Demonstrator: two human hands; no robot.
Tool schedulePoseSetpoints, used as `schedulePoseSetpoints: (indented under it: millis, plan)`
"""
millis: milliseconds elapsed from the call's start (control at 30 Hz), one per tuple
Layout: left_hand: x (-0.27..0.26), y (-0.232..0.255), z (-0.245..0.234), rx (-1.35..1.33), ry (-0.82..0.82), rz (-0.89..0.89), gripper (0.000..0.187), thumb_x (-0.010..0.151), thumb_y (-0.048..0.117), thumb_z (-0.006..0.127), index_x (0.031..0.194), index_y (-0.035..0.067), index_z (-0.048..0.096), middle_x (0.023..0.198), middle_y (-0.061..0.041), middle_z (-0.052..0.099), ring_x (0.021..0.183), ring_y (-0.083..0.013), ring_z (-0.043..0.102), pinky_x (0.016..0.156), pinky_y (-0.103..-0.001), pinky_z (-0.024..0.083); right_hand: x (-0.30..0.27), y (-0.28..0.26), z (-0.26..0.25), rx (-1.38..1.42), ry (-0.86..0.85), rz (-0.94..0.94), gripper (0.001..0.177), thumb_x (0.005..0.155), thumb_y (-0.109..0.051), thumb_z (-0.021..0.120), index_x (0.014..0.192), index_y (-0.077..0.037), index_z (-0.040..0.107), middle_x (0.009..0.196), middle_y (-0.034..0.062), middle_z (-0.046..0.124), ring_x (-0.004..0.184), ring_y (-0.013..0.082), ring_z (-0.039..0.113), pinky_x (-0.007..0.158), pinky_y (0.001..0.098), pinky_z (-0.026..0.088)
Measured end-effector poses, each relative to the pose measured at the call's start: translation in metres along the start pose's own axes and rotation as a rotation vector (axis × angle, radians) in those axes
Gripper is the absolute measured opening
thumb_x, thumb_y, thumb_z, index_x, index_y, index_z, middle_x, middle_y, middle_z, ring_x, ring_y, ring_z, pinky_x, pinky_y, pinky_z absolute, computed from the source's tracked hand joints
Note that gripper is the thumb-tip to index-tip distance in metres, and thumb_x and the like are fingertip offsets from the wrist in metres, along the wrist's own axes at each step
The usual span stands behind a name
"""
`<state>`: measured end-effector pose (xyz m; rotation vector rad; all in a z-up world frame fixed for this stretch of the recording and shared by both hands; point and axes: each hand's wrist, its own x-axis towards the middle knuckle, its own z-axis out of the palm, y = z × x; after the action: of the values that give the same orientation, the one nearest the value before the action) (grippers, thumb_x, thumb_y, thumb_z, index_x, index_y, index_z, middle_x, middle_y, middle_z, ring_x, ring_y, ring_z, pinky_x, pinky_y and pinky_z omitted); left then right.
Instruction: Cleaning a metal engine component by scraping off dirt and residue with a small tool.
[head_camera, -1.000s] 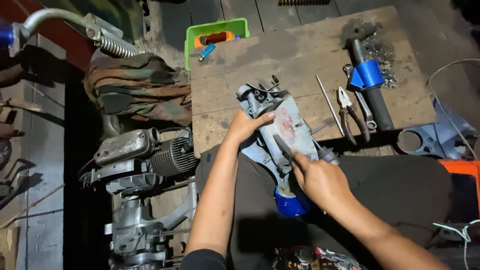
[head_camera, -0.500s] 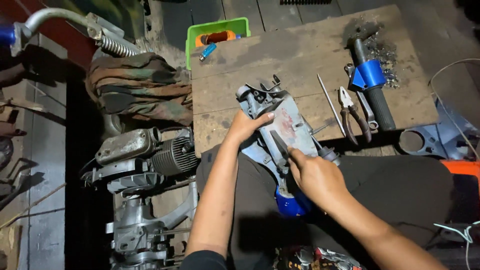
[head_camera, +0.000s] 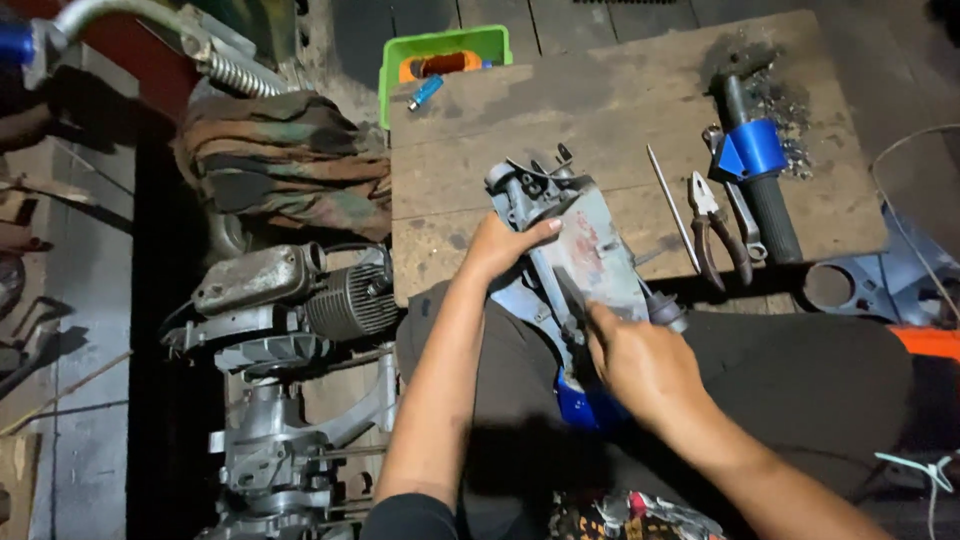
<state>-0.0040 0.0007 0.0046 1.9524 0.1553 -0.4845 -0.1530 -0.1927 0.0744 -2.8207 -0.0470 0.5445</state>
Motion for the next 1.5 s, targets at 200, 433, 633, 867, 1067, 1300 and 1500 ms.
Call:
schedulePoseSetpoints:
  millis: [200,433,633,867,1067,1300,1500]
  plan:
    - [-0.001,0.005,0.002,-0.035,-0.001,0.035,0.092,0.071,0.053,0.086,0.136,-0.007,0.059,0.132,-0.028,0.065,0.127,-0.0430,0.060,0.105,-0.052,0.051,0.011,0.008,0.004,-0.041,0.026,-0.019,0.037,0.098,-0.037,0.048,0.131,-0.028,0.062,0.080,0.0167,0.078,0.082,0.0424,0.077,0.073,0.0577,0.062]
    - [0.002,-0.002,0.001,-0.044,-0.015,0.014,0.091,0.074,0.057,0.084,0.136,-0.004,0.061,0.133,-0.024,0.066,0.126,-0.0384,0.062,0.103,-0.049,0.052,0.015,0.012,0.008,-0.181,0.082,-0.080,0.045,0.098,-0.034,0.051,0.141,-0.024,0.059,0.079,0.0156,0.078,0.077,0.0392,0.078,0.071,0.0562,0.063]
    - [-0.002,0.001,0.001,-0.038,-0.019,0.034,0.089,0.073,0.055,0.085,0.133,-0.007,0.062,0.129,-0.027,0.067,0.125,-0.0420,0.062,0.103,-0.051,0.052,-0.004,0.026,0.030,-0.337,0.075,-0.078,0.049,0.093,-0.028,0.050,0.141,-0.031,0.060,0.071,0.0085,0.076,0.071,0.0319,0.079,0.064,0.0521,0.063]
    - [0.002,-0.002,0.002,-0.006,-0.022,0.039,0.088,0.070,0.056,0.085,0.130,-0.005,0.064,0.127,-0.026,0.068,0.123,-0.0409,0.063,0.102,-0.051,0.052,-0.009,0.029,0.018,-0.333,0.198,-0.138,0.045,0.089,-0.031,0.055,0.132,-0.030,0.066,0.068,0.0079,0.073,0.063,0.0311,0.076,0.055,0.0504,0.061]
    - [0.004,-0.003,0.003,0.056,0.051,0.156,0.049,0.071,0.050,0.080,0.084,0.004,0.069,0.076,-0.006,0.071,0.067,-0.0179,0.065,0.068,-0.031,0.054,-0.022,0.035,0.012,-0.320,0.295,-0.158,0.053,0.087,-0.037,0.064,0.137,-0.020,0.063,0.072,0.0089,0.071,0.045,0.0311,0.066,0.040,0.0410,0.052]
    - [-0.005,0.020,0.002,0.011,-0.005,-0.063,0.092,0.071,0.056,0.082,0.133,-0.009,0.060,0.132,-0.028,0.065,0.126,-0.0406,0.061,0.103,-0.050,0.051,0.011,0.034,0.029,-0.292,0.343,-0.146,0.033,0.095,-0.046,0.053,0.119,-0.031,0.070,0.061,0.0059,0.067,0.056,0.0324,0.073,0.051,0.0511,0.058]
    - [-0.005,0.023,0.000,0.018,-0.010,-0.076,0.097,0.069,0.056,0.081,0.136,-0.010,0.057,0.135,-0.029,0.062,0.129,-0.0412,0.059,0.107,-0.051,0.049,0.010,0.038,0.045,-0.406,0.292,-0.127,0.038,0.092,-0.045,0.053,0.124,-0.029,0.068,0.059,0.0037,0.069,0.057,0.0280,0.074,0.053,0.0478,0.059]
